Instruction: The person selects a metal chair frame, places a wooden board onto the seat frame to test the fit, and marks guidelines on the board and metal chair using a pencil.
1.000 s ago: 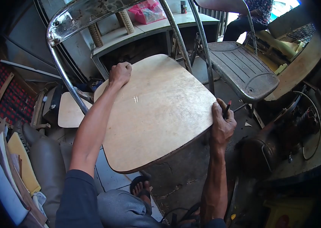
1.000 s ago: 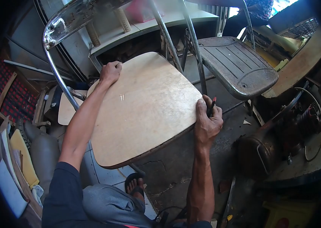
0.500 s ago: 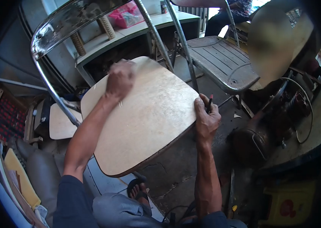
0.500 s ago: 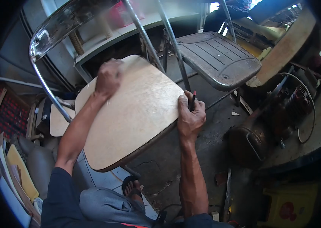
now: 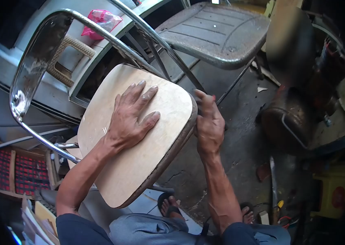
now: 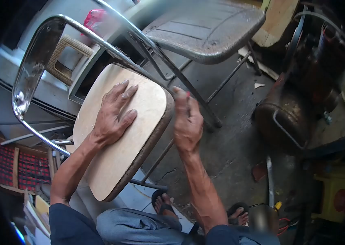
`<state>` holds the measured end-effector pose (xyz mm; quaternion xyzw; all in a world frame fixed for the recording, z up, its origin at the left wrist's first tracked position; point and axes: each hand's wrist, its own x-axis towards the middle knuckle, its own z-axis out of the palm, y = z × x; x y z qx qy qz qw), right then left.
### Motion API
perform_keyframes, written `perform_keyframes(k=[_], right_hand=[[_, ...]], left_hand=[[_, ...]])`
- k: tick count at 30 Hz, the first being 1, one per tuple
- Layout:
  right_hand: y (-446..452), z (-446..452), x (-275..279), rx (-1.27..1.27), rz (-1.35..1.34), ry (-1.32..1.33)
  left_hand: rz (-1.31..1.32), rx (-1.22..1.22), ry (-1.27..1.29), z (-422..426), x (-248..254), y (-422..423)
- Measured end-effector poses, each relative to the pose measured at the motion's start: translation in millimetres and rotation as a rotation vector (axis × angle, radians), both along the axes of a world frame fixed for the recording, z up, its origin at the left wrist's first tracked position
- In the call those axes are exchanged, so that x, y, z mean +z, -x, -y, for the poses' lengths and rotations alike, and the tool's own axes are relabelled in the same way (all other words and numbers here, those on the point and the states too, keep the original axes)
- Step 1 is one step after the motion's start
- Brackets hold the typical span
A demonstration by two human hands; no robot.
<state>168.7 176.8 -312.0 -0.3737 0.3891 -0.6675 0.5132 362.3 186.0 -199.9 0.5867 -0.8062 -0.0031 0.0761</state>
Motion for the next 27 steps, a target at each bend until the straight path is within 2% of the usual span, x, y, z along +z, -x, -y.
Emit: perform_keyframes(k=[2, 4, 5, 6, 8, 9, 11, 12, 14, 15, 17, 18, 21, 22, 23, 25, 26, 27], right_hand=[[-1.2, -14.3, -47.5, 0.066, 0.144, -0.222], [-29.7, -40.7, -130.6, 0.025, -0.052, -0.175], [-39.0, -56.9, -145.0, 0.005, -0.174, -0.101], [-42.8, -67.6, -141.8, -0.025, -0.294, -0.028], [-39.6, -85.2, -117.1, 0.510, 0.066, -0.384], [-45.9, -80.8, -113.7, 0.523, 0.086, -0.392], [-56.8, -73.0, -105.3, 0.460, 0.239, -0.093], [-54.7, -66.8, -97.9, 0.466, 0.255, -0.115], [-46.5, -50.8, -83.5, 0.784, 0.616, -0.343], [-50.8, -46.4, -87.0, 0.790, 0.627, -0.332], [-60.7, -43.6, -92.2, 0.905, 1.104, -0.412], [-62.9, -44.9, -88.6, 0.843, 1.393, -0.379], [-63.0, -46.6, -73.6, 0.778, 1.574, -0.319], [-67.9, -50.0, -70.8, 0.779, 1.410, -0.359], [-72.9, -49.5, -68.0, 0.787, 1.411, -0.356], [-81.0, -50.8, -64.2, 0.755, 1.241, -0.478], [-79.9, -49.7, -64.3, 0.782, 1.219, -0.322], [-79.8, -48.6, -60.0, 0.787, 1.214, -0.310]], left_hand=[[-0.005, -0.016, -0.007, 1.5, -0.2, -1.9], [-0.047, -0.032, -0.007, 1.8, 0.0, -0.7], [-0.052, -0.043, -0.027, 2.7, 1.4, 0.0], [-0.064, -0.054, -0.038, 3.8, 0.5, 0.2], [-0.077, -0.077, -0.041, 6.5, -0.9, -3.6], [-0.057, -0.067, -0.054, 7.9, -1.4, -5.2], [-0.082, -0.094, -0.048, 8.2, -1.5, -5.6], [-0.018, -0.109, -0.042, 9.3, 2.8, 0.6], [-0.033, -0.078, -0.074, 7.5, 1.6, -2.3], [-0.051, -0.053, -0.084, 6.4, -0.9, -6.2], [-0.047, -0.048, -0.088, 5.9, -1.9, -8.4], [-0.052, -0.045, -0.098, 5.9, -1.5, -9.5], [0.004, -0.092, -0.141, 7.8, 3.0, -12.7], [0.009, -0.097, -0.132, 8.6, 2.6, -10.4], [0.013, -0.103, -0.121, 8.6, 2.8, -8.0], [0.005, -0.099, -0.080, 9.4, 5.0, 4.4], [0.009, -0.081, -0.085, 8.3, 6.5, 6.2], [0.000, -0.090, -0.078, 8.6, 5.9, 4.8]])
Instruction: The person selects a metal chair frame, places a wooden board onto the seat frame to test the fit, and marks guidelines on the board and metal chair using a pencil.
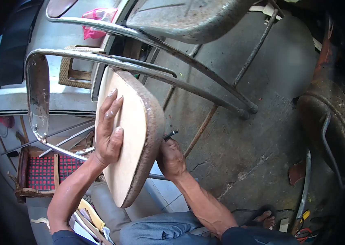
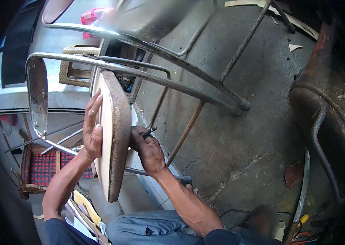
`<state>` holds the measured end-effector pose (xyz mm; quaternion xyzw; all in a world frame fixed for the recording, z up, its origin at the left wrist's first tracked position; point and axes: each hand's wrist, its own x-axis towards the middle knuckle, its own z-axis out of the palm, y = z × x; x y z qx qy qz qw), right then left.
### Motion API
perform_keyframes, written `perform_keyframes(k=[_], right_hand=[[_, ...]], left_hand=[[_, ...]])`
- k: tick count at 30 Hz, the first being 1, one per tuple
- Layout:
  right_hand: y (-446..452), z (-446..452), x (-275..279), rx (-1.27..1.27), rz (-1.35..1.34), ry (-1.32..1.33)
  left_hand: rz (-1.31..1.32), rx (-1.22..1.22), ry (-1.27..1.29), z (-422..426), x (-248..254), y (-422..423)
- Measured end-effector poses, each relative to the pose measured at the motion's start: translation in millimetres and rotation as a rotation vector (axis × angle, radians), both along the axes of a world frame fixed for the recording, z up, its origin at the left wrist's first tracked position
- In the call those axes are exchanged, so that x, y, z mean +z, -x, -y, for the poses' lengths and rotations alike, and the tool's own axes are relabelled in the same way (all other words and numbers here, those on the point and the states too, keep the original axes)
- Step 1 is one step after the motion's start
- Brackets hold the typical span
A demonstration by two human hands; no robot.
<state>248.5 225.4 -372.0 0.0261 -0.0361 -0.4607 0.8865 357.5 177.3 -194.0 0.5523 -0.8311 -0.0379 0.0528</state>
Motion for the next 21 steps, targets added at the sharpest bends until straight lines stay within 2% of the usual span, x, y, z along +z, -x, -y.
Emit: perform_keyframes(k=[2, 8, 10, 12, 16, 18, 19, 20, 21], right_hand=[[2.6, 0.5, 11.8, -0.090, 0.088, 0.048], [-8.4, -5.3, 9.2, -0.055, 0.268, 0.119], [-7.5, -9.4, 15.1, -0.205, -0.065, 0.219], [-9.5, -17.2, 12.4, -0.166, -0.067, 0.204], [-18.5, -29.0, -8.6, -0.131, -0.145, 0.368], [-17.5, -31.7, -1.3, -0.182, -0.083, 0.287], [-17.4, -34.7, 5.9, -0.164, 0.066, 0.142], [-17.3, -37.3, 3.2, -0.159, 0.065, 0.146], [-16.1, -37.3, 0.6, -0.235, -0.132, 0.233]], left_hand=[[-0.084, -0.021, 0.005, -0.1, -6.3, -7.0], [-0.064, 0.027, 0.009, -4.2, -3.3, -1.3], [-0.076, 0.023, 0.013, -3.2, -3.8, -2.4], [-0.100, 0.044, 0.005, -4.8, -5.1, -3.2], [-0.081, 0.034, 0.017, -4.5, -4.0, -2.5], [-0.069, 0.030, 0.039, -3.8, -3.1, -1.6], [-0.065, 0.027, 0.044, -3.0, -3.2, -1.6], [-0.061, 0.030, 0.045, -4.7, -3.2, -1.4], [-0.052, 0.045, 0.049, -5.5, -2.8, -0.7]])
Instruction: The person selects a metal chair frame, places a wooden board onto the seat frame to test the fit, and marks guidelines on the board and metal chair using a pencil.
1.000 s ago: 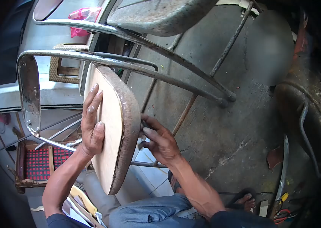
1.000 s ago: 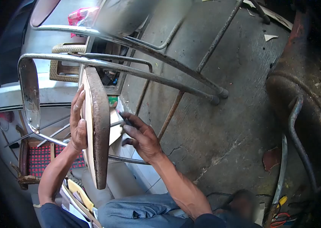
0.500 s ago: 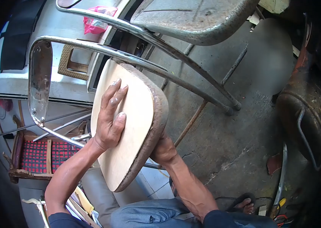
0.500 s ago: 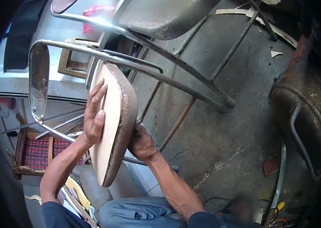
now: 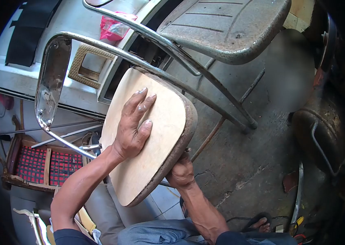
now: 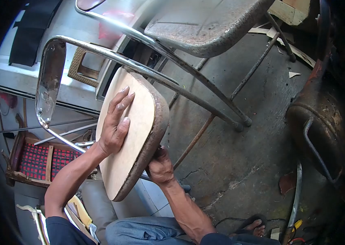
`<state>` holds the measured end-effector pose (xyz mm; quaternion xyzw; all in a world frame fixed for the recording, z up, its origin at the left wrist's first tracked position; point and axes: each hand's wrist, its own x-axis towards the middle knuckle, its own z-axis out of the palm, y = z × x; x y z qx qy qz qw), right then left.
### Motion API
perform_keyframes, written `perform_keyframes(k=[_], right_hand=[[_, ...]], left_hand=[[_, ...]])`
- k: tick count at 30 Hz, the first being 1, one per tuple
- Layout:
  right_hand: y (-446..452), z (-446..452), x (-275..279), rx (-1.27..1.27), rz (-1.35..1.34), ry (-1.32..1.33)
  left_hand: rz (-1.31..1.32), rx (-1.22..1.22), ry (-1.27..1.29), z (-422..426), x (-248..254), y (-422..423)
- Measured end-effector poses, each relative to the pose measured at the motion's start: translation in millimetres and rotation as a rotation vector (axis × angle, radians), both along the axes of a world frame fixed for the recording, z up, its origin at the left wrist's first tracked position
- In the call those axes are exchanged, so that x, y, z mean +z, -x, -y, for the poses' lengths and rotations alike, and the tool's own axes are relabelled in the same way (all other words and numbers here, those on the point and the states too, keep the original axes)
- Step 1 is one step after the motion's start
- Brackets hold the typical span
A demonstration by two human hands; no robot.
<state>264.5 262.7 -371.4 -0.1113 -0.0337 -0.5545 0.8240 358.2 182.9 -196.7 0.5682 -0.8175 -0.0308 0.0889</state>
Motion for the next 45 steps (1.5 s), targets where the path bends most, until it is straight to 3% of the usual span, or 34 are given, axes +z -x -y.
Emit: perform_keyframes(k=[2, 13, 29, 35, 37, 39, 42, 45], right_hand=[[7.6, 3.4, 10.5, 0.050, 0.308, -0.079], [18.7, 16.0, 22.9, 0.001, 0.293, -0.190], [15.9, 21.4, -0.1, -0.148, 0.025, -0.019], [26.3, 40.2, 33.3, -0.123, 0.029, -0.377], [23.9, 32.7, 26.3, -0.208, -0.340, -0.295], [17.7, 19.9, 12.4, -0.196, -0.481, -0.265], [25.7, -0.9, 22.5, -0.173, -0.404, -0.376], [36.9, -7.7, 28.4, -0.229, -0.358, -0.368]], left_hand=[[0.010, -0.004, 0.011, 0.4, -0.5, -1.3], [0.077, -0.009, 0.017, -2.0, 2.1, 0.1], [0.092, -0.010, 0.031, -1.4, 1.3, -2.0], [0.083, -0.008, 0.030, -1.3, 0.9, -2.2], [0.085, -0.005, 0.020, -1.2, 1.2, -1.7], [0.092, -0.002, 0.014, -1.7, 1.7, -0.3], [0.016, -0.007, 0.056, -7.1, 1.0, 0.7], [0.187, -0.027, 0.217, -15.4, 3.0, 0.0]])
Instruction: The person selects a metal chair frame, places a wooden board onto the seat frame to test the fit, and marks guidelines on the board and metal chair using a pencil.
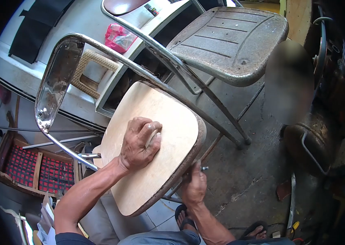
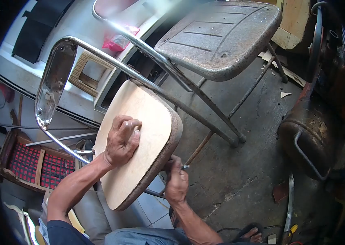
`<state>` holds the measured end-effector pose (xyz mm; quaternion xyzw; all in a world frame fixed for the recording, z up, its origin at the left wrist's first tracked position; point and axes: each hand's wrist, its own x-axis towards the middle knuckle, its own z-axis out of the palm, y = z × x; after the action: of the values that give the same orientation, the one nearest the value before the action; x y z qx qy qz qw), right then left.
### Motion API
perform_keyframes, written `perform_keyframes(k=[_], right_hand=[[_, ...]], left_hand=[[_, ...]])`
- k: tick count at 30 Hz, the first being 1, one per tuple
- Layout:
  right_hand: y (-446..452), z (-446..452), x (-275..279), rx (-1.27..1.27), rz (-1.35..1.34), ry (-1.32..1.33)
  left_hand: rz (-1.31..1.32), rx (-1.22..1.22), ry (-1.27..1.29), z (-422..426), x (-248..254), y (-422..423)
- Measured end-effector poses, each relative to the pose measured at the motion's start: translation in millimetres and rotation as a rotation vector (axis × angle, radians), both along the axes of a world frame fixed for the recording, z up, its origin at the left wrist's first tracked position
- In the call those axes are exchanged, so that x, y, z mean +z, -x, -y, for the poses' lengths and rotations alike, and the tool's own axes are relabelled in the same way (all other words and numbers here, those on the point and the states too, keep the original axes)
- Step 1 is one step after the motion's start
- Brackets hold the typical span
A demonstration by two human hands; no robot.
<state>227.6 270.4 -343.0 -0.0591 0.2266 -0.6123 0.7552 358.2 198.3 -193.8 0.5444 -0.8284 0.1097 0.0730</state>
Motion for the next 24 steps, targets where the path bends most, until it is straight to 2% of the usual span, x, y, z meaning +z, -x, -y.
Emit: perform_keyframes(k=[2, 4, 6, 8, 9, 11, 12, 14, 15, 17, 18, 21, 23, 24], right_hand=[[11.5, 4.9, -14.2, 0.019, -0.071, 0.058], [28.0, 13.5, -10.1, -0.084, -0.061, 0.074], [54.7, 33.9, -5.3, -0.288, -0.646, 0.410], [85.8, 64.8, 21.5, -0.574, -1.061, 0.837], [102.9, 73.5, 36.3, -0.576, -1.066, 0.846], [127.2, 85.4, 60.8, -0.293, -1.427, 1.262], [126.8, 93.6, 66.2, -0.298, -1.437, 1.274], [127.3, 103.5, 72.7, -0.137, -1.501, 1.614], [128.6, 104.5, 77.2, -0.075, -1.576, 1.642], [129.1, 108.9, 75.6, -0.076, -1.560, 1.658], [129.2, 110.6, 73.6, -0.083, -1.541, 1.674], [126.7, 107.2, 68.5, -0.102, -1.536, 1.641], [127.3, 104.8, 68.8, -0.085, -1.514, 1.620], [127.7, 105.5, 69.9, -0.100, -1.519, 1.621]], left_hand=[[-0.140, -0.096, -0.035, 2.3, -1.3, 0.2], [-0.123, -0.139, 0.057, 0.6, -0.6, 4.9], [-0.109, -0.142, 0.096, -2.4, -0.9, 5.7], [-0.110, -0.131, 0.135, -2.8, -0.5, 7.2], [-0.108, -0.133, 0.145, -2.6, -0.9, 6.8], [-0.105, -0.140, 0.170, -2.9, -2.1, 7.9], [-0.114, -0.142, 0.184, -2.1, -1.8, 7.3], [-0.111, -0.128, 0.172, -3.9, -3.7, 7.9], [-0.119, -0.129, 0.172, -7.3, -4.8, 11.6], [-0.109, 0.025, 0.189, -20.8, -2.2, 24.5], [-0.125, 0.206, -0.011, -33.9, 2.5, 32.9], [-0.026, 0.142, -0.023, -81.9, 3.9, 60.3], [0.084, 0.234, -0.230, -103.3, 5.9, 75.2], [0.087, 0.227, -0.219, -103.7, -1.4, 72.6]])
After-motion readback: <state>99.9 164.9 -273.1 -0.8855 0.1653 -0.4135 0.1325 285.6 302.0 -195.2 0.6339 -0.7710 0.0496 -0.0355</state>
